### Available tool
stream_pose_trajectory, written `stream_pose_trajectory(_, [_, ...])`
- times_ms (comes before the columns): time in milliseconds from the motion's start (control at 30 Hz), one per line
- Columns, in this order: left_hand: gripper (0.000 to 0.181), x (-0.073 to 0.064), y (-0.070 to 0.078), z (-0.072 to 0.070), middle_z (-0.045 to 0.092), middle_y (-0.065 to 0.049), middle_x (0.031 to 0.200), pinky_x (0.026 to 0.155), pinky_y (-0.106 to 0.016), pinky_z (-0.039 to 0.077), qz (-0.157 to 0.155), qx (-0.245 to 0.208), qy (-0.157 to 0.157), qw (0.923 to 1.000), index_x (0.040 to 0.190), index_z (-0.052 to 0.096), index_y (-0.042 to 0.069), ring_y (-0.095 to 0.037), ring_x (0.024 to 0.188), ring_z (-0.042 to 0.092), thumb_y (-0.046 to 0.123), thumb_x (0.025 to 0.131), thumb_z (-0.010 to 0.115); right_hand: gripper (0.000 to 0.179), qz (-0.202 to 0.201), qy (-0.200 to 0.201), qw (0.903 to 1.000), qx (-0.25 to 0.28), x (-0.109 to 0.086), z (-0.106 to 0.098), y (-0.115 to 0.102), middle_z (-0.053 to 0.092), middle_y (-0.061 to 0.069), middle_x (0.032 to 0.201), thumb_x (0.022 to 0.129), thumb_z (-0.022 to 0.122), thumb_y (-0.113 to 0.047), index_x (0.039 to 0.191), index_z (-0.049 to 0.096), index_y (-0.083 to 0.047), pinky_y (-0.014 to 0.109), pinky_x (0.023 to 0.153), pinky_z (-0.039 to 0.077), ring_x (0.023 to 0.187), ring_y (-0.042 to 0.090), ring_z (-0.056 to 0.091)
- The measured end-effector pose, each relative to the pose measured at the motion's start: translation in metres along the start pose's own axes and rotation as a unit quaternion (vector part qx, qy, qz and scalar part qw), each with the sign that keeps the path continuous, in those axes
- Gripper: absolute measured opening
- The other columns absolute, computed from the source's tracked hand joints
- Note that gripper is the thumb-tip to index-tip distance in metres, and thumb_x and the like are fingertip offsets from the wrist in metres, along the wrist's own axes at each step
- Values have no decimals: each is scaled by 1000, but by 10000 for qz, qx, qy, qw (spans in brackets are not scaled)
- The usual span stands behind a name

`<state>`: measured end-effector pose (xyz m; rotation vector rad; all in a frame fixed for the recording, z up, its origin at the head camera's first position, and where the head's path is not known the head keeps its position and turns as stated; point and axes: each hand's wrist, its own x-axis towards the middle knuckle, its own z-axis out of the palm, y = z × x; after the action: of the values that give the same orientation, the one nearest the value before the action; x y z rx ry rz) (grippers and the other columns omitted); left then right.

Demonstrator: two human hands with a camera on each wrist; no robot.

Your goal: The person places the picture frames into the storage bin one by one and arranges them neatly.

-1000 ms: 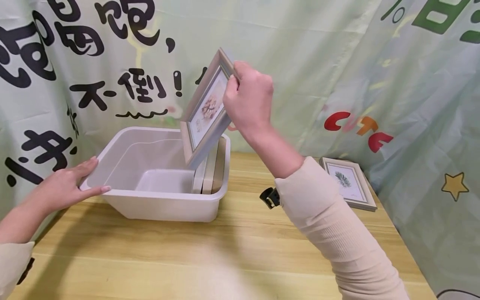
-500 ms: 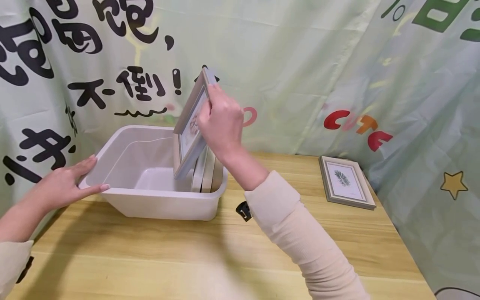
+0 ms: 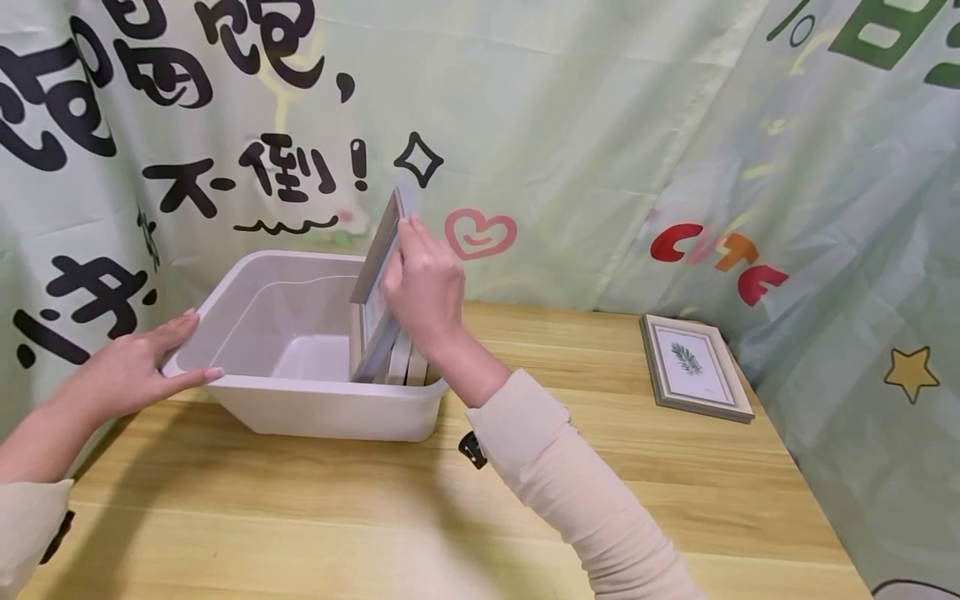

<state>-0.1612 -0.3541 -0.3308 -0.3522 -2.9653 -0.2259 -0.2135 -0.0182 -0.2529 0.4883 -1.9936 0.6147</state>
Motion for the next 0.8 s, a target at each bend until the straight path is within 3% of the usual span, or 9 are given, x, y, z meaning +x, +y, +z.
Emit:
stream_pose_trajectory(133, [90,1,1,0,33,-29,142,84,-65,39,-22,-22,-1,10000,143,28,-2,-60,112,41,48,79,65,24,32,-83,9999,-90,-9,5,-2,71,12,103,80,55,1,98,71,1,28,57,53,65,24,65])
stream_pose_trajectory(300, [90,1,1,1,33,-28,142,84,-65,39,-24,-39,0,10000,143,28,-2,-60,112,41,48,79,65,24,-49,-206,9993,-312,-19,11,-5,72,12,100,77,58,1,97,71,0,30,58,54,70,25,67])
stream_pose_trajectory(433, [90,0,0,1,33,-29,141,84,-65,39,16,-21,26,10000,143,27,-2,-59,113,41,48,79,65,23,-252,-183,9970,-703,-26,16,-6,72,10,99,74,61,-2,94,72,-1,25,53,51,59,20,63])
stream_pose_trajectory(633, [90,-1,0,1,34,-30,141,84,-65,39,18,-4,16,10000,143,27,-3,-59,113,41,48,79,65,19,-698,-23,9882,-1366,-36,23,-6,73,8,94,70,63,-5,86,72,-3,21,37,40,41,13,49])
stream_pose_trajectory(800, [90,0,0,1,33,-30,142,84,-65,39,-30,7,-35,10000,143,26,-2,-59,113,41,49,80,64,22,-975,-188,9765,-1913,-45,23,-11,73,7,95,72,63,-9,91,73,-4,19,35,38,38,10,45])
